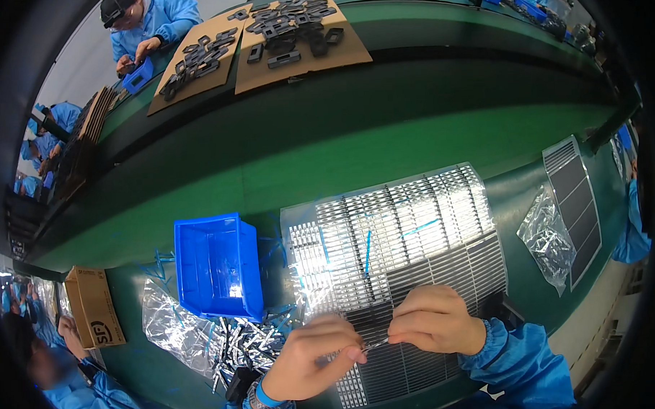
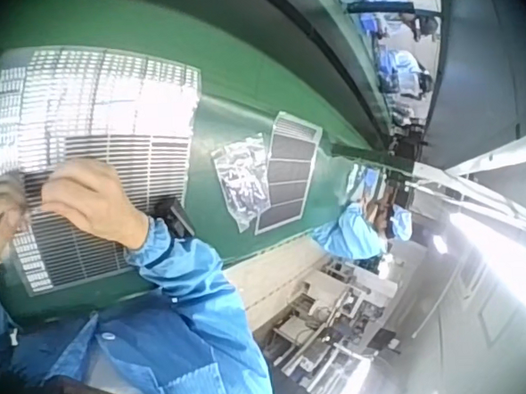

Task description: Manually assembling small electronic components onto a grid-like substrate at a factory workstation.

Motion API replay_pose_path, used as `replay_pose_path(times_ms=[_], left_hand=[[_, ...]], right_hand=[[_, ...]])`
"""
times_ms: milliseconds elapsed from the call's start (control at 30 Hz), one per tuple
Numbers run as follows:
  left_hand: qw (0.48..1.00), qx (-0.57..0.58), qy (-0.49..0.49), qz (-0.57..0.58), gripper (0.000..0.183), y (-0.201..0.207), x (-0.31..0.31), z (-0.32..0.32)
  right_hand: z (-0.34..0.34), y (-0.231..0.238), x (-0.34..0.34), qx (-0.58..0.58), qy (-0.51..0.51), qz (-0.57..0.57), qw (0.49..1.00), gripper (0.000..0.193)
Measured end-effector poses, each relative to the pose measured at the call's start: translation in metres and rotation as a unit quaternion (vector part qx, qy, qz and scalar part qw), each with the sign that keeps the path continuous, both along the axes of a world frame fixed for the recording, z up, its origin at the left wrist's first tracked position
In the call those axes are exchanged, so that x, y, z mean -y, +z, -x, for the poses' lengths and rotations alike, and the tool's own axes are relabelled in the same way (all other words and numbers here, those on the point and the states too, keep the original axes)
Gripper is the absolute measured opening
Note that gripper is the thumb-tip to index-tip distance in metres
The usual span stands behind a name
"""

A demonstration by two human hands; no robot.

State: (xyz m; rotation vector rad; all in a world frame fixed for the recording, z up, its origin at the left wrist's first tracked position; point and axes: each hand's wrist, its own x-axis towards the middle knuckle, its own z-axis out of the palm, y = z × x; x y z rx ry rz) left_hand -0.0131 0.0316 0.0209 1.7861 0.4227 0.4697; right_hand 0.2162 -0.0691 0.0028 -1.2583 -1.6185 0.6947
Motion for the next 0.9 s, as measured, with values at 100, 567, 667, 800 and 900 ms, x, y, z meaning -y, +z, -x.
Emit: replay_pose_path(times_ms=[100,567,667,800,900], left_hand=[[0.995,-0.006,-0.029,0.095,0.010,0.004,-0.003,0.003],[0.979,-0.082,0.065,-0.177,0.011,0.000,-0.002,0.005],[0.968,-0.115,0.084,-0.205,0.014,0.008,-0.002,0.000],[0.969,-0.087,0.126,-0.193,0.019,0.014,0.005,-0.009],[0.967,-0.066,0.133,-0.205,0.018,0.006,0.015,-0.014]], right_hand=[[0.000,0.000,0.000,-0.002,-0.001,0.001,1.000,0.015],[-0.002,0.001,0.001,-0.009,-0.006,0.004,1.000,0.014],[-0.002,0.001,0.001,-0.009,-0.006,0.006,1.000,0.014],[-0.001,0.002,0.001,-0.003,-0.008,0.025,1.000,0.015],[0.000,0.001,-0.001,-0.003,-0.003,0.013,1.000,0.014]])
